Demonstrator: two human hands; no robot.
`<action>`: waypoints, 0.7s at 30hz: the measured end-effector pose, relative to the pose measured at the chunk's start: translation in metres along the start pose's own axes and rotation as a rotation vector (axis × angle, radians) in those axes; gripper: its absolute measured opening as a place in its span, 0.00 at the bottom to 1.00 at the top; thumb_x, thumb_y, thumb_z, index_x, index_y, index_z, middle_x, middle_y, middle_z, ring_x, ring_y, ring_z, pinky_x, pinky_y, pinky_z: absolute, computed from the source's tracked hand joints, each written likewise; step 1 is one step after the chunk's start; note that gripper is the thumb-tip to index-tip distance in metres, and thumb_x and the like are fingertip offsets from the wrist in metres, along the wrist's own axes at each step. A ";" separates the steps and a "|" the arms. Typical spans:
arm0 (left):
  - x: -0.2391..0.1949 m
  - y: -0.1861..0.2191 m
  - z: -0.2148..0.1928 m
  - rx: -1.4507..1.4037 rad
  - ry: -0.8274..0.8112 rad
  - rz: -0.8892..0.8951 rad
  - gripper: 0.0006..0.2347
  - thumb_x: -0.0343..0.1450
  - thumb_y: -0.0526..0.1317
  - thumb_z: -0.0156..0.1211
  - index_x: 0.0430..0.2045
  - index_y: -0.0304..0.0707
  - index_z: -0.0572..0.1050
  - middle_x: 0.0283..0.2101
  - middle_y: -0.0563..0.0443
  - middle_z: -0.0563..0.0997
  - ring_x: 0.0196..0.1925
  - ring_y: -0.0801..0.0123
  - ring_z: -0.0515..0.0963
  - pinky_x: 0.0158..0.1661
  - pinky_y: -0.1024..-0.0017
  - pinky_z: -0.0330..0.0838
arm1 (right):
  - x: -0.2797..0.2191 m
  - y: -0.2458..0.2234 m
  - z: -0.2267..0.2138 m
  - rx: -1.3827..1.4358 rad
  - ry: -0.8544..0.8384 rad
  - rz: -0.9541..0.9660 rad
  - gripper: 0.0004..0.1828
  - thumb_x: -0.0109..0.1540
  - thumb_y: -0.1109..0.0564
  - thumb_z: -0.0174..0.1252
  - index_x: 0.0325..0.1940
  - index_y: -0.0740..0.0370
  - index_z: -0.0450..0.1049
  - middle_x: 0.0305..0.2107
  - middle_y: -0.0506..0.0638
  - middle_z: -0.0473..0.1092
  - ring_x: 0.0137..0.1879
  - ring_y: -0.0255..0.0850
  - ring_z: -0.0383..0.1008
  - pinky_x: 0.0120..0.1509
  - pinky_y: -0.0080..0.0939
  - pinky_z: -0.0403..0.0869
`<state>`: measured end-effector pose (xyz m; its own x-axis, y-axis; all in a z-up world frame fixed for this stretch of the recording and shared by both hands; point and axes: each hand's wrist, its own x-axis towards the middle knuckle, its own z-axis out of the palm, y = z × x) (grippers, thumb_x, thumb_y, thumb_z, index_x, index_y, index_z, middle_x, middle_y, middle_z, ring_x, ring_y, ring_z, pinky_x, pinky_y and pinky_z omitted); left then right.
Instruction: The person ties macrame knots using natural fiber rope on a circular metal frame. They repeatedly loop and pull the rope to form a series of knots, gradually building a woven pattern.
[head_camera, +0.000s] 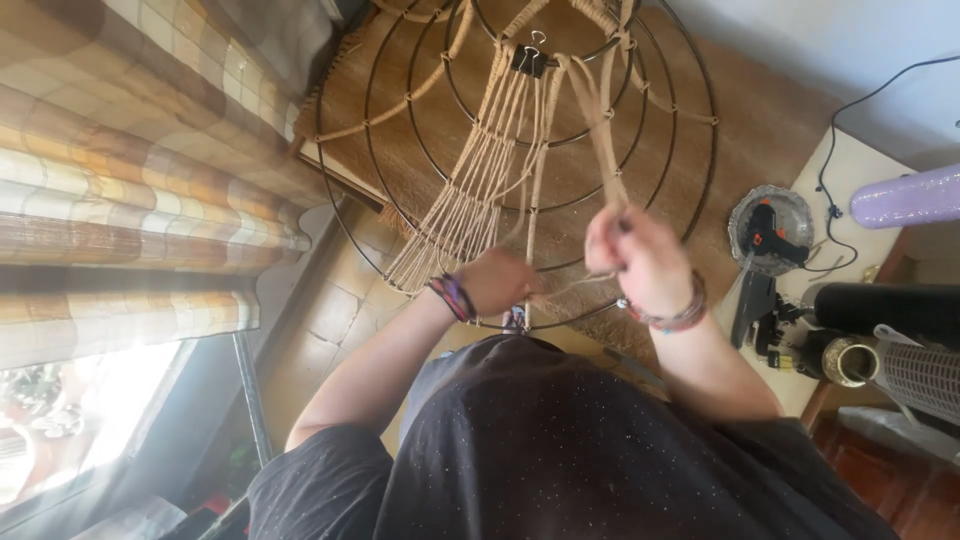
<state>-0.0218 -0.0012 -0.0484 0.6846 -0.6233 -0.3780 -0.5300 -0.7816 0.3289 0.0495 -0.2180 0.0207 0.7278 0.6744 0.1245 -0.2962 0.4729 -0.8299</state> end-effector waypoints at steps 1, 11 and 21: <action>-0.016 0.009 -0.052 -0.595 0.187 0.057 0.10 0.77 0.43 0.47 0.36 0.54 0.81 0.33 0.51 0.83 0.40 0.56 0.83 0.46 0.56 0.71 | -0.013 0.020 0.000 -0.430 -0.058 0.044 0.12 0.66 0.50 0.54 0.38 0.62 0.73 0.22 0.43 0.66 0.28 0.37 0.69 0.39 0.41 0.69; -0.032 0.005 0.022 -0.220 0.013 -0.111 0.08 0.73 0.38 0.51 0.31 0.43 0.81 0.30 0.44 0.84 0.39 0.53 0.86 0.40 0.56 0.76 | -0.028 0.041 0.010 -0.138 0.073 0.009 0.24 0.71 0.48 0.42 0.32 0.71 0.67 0.18 0.44 0.50 0.22 0.36 0.55 0.31 0.40 0.60; -0.030 -0.027 0.086 -0.174 0.067 0.484 0.08 0.72 0.47 0.58 0.34 0.46 0.79 0.28 0.50 0.83 0.34 0.57 0.85 0.39 0.61 0.78 | -0.051 0.057 0.019 -0.047 0.321 0.546 0.37 0.53 0.73 0.46 0.69 0.66 0.64 0.65 0.60 0.66 0.67 0.57 0.67 0.74 0.55 0.63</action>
<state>-0.0715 0.0365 -0.1201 0.4155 -0.9049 -0.0926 -0.7068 -0.3853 0.5933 -0.0165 -0.2151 -0.0230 0.6306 0.6046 -0.4866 -0.6551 0.0784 -0.7515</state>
